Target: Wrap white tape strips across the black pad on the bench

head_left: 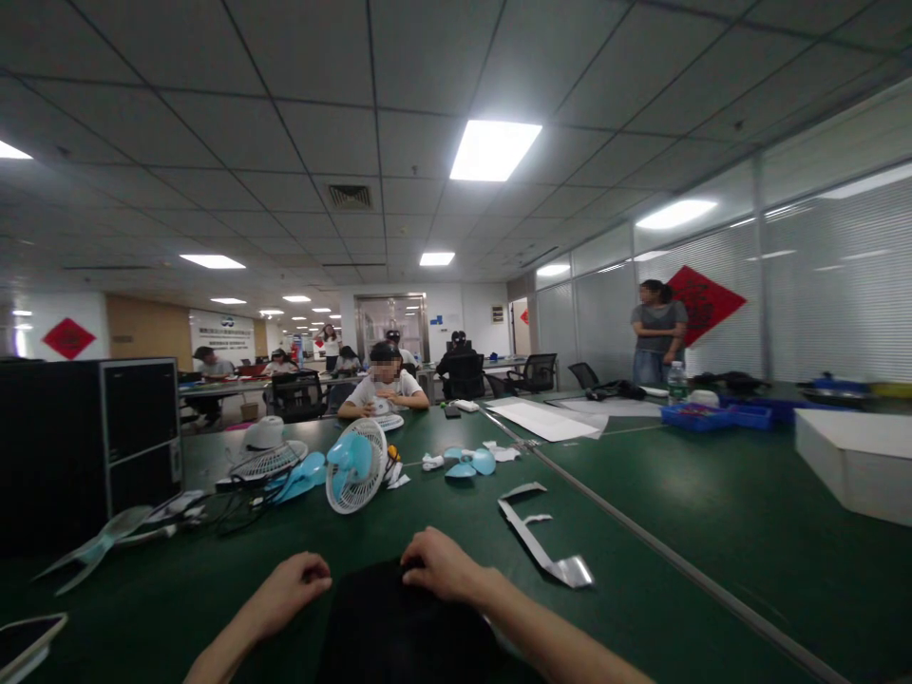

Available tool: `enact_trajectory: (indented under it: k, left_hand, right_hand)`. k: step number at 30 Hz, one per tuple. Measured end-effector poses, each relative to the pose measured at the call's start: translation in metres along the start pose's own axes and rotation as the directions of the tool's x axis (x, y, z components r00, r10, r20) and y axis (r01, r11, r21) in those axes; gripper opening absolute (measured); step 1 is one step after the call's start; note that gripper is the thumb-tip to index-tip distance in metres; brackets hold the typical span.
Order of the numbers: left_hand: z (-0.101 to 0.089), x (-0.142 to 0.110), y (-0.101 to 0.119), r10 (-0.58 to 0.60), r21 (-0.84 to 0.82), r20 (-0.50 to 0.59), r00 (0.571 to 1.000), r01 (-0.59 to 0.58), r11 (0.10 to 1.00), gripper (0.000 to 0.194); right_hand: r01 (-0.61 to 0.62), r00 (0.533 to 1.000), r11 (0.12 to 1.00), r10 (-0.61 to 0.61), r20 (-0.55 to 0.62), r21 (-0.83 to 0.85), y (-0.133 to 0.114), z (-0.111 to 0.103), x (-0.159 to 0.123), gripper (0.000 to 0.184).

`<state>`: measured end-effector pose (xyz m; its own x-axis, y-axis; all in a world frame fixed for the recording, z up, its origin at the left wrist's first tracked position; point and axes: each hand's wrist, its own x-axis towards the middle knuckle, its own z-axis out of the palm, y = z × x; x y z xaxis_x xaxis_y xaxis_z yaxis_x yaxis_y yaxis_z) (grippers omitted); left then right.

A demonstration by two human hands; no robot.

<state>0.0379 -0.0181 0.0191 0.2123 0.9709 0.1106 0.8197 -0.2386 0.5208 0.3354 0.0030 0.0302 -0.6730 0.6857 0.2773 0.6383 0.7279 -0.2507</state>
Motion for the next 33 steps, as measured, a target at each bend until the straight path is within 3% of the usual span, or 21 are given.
enact_trajectory:
  k: [6, 11, 16, 20, 23, 28, 33]
  left_hand:
    - [0.001, -0.006, 0.011, 0.049, -0.094, 0.130, 0.990, -0.037, 0.995, 0.066]
    - [0.000, -0.012, 0.016, 0.074, -0.128, 0.199, 0.977, -0.048, 0.991, 0.079]
    - [-0.002, -0.016, 0.028, 0.039, -0.100, 0.214, 0.976, -0.017, 0.995, 0.080]
    - [-0.004, -0.018, 0.034, 0.032, -0.083, 0.219, 0.975, -0.014, 0.996, 0.083]
    - [-0.003, -0.018, 0.035, 0.021, -0.052, 0.209, 0.978, -0.010, 0.999, 0.083]
    - [-0.002, -0.018, 0.034, 0.015, -0.038, 0.209, 0.978, -0.007, 0.999, 0.081]
    - [-0.002, -0.018, 0.033, 0.020, -0.033, 0.205, 0.979, -0.014, 0.999, 0.081]
  right_hand:
    - [-0.045, 0.996, 0.998, 0.048, -0.071, 0.039, -0.010, -0.014, -0.013, 0.036]
    - [-0.206, 0.962, 0.978, 0.200, -0.185, -0.016, 0.007, -0.041, -0.047, 0.036]
    - [-0.430, 0.870, 0.899, 0.387, -0.306, -0.086, 0.042, -0.066, -0.105, 0.031]
    - [-0.573, 0.794, 0.812, 0.514, -0.326, -0.116, 0.059, -0.074, -0.143, 0.039]
    - [-0.638, 0.755, 0.758, 0.582, -0.301, -0.136, 0.063, -0.075, -0.157, 0.035]
    - [-0.608, 0.790, 0.779, 0.573, -0.219, -0.156, 0.064, -0.076, -0.159, 0.014]
    - [-0.596, 0.799, 0.783, 0.554, -0.234, -0.180, 0.064, -0.078, -0.160, 0.020]
